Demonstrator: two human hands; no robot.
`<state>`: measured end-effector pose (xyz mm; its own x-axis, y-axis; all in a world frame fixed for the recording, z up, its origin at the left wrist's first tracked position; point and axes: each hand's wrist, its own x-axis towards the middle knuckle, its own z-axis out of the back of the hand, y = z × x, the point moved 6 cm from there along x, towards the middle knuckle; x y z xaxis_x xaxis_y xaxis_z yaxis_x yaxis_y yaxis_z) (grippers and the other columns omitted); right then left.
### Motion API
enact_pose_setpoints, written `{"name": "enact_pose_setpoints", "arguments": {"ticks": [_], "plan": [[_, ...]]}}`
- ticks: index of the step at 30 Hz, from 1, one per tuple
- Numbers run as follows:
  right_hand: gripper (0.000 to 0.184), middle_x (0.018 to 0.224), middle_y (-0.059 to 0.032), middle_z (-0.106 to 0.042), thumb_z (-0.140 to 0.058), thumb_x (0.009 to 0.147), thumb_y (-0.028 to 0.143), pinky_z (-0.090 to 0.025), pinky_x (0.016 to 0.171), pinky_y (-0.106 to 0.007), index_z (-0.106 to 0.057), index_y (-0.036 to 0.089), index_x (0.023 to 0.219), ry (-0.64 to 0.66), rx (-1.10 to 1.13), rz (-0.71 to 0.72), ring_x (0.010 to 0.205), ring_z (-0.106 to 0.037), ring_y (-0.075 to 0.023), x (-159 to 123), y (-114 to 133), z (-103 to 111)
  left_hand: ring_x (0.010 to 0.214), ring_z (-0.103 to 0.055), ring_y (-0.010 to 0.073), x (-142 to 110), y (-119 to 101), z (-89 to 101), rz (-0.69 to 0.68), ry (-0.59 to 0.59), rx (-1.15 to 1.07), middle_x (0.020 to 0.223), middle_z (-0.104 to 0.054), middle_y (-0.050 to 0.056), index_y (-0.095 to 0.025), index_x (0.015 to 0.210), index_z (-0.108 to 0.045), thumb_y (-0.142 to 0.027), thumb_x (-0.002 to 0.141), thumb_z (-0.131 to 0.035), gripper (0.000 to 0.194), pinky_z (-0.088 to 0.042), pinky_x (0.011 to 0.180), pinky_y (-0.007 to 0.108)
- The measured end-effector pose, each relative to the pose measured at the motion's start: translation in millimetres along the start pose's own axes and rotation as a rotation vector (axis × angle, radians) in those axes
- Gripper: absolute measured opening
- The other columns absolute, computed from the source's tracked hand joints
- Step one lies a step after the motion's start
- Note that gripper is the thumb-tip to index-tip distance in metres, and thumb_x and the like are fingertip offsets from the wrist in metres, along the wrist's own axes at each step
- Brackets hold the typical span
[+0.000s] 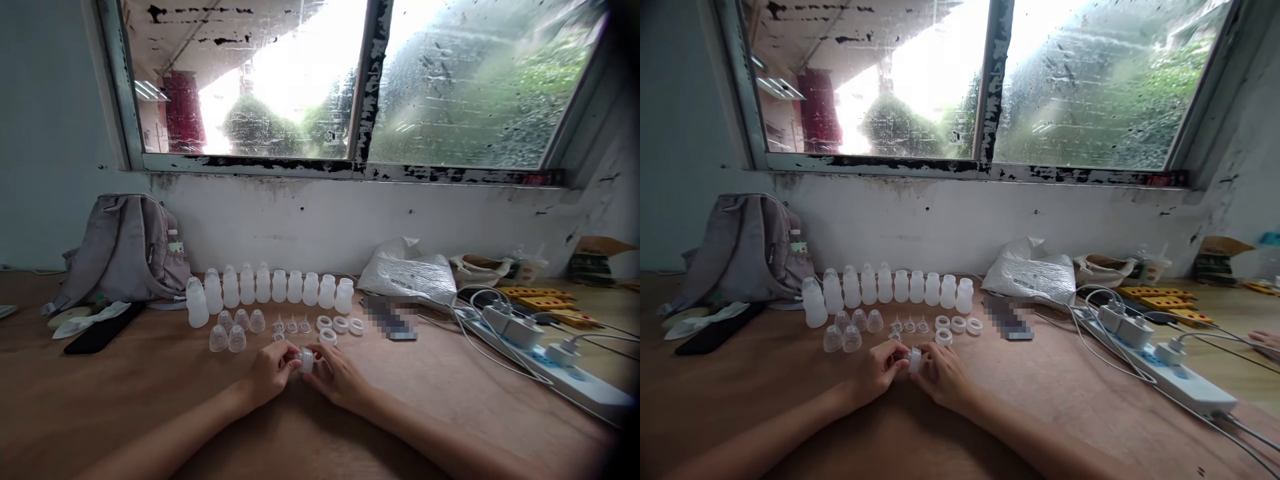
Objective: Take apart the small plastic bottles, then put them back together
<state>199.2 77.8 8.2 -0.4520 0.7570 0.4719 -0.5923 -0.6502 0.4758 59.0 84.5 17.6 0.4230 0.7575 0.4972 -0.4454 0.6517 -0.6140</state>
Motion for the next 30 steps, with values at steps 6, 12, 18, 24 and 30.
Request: {"name": "enact_pose_setpoints", "arguments": {"ticks": [6, 12, 18, 24, 30], "plan": [[0.041, 0.101, -0.0059, -0.057, -0.056, 0.072, 0.029, -0.039, 0.078, -0.033, -0.045, 0.024, 0.111, 0.009, -0.011, -0.003, 0.089, -0.052, -0.0217, -6, -9, -1, 0.07, -0.052, 0.0155, 8, -4, -17.0, -0.191, 0.071, 0.159, 0.076, -0.058, 0.006, -0.016, 0.079, -0.055, -0.022, 0.082, -0.042, 0.014, -0.041, 0.066, 0.025], [0.037, 0.093, -0.0038, -0.058, -0.058, 0.066, 0.023, -0.04, 0.075, -0.033, -0.048, 0.024, 0.102, -0.017, 0.032, -0.063, 0.084, -0.053, -0.0206, -3, -14, 1, 0.074, -0.053, 0.0166, 15, -9, -21.7, -0.339, 0.099, 0.246, 0.077, -0.059, 0.008, -0.015, 0.081, -0.055, -0.02, 0.086, -0.033, 0.023, -0.042, 0.07, 0.027], [0.035, 0.087, -0.002, -0.058, -0.06, 0.064, 0.023, -0.041, 0.072, -0.029, -0.051, 0.02, 0.098, 0.006, 0.152, -0.064, 0.08, -0.053, -0.0175, 3, -2, 15, 0.072, -0.055, 0.0147, 13, -13, -14.6, -0.433, -0.037, 0.217, 0.077, -0.061, 0.006, -0.015, 0.085, -0.055, -0.02, 0.086, -0.038, 0.018, -0.045, 0.069, 0.026], [0.03, 0.079, -0.0007, -0.058, -0.06, 0.066, 0.024, -0.04, 0.063, -0.025, -0.053, 0.018, 0.094, 0.015, 0.247, -0.081, 0.07, -0.051, -0.0144, 4, -2, 17, 0.073, -0.056, 0.014, 9, -15, -11.3, -0.492, -0.138, 0.189, 0.078, -0.061, 0.005, -0.016, 0.088, -0.054, -0.018, 0.084, -0.042, 0.013, -0.047, 0.068, 0.026], [0.026, 0.068, 0.0015, -0.054, -0.06, 0.067, 0.031, -0.036, 0.056, -0.023, -0.055, 0.018, 0.089, 0.042, 0.345, -0.119, 0.062, -0.046, -0.0122, 5, -9, 18, 0.073, -0.055, 0.0147, 8, -18, -13.1, -0.515, -0.122, 0.2, 0.079, -0.061, 0.005, -0.015, 0.091, -0.053, -0.02, 0.083, -0.045, 0.012, -0.047, 0.069, 0.027]]}}
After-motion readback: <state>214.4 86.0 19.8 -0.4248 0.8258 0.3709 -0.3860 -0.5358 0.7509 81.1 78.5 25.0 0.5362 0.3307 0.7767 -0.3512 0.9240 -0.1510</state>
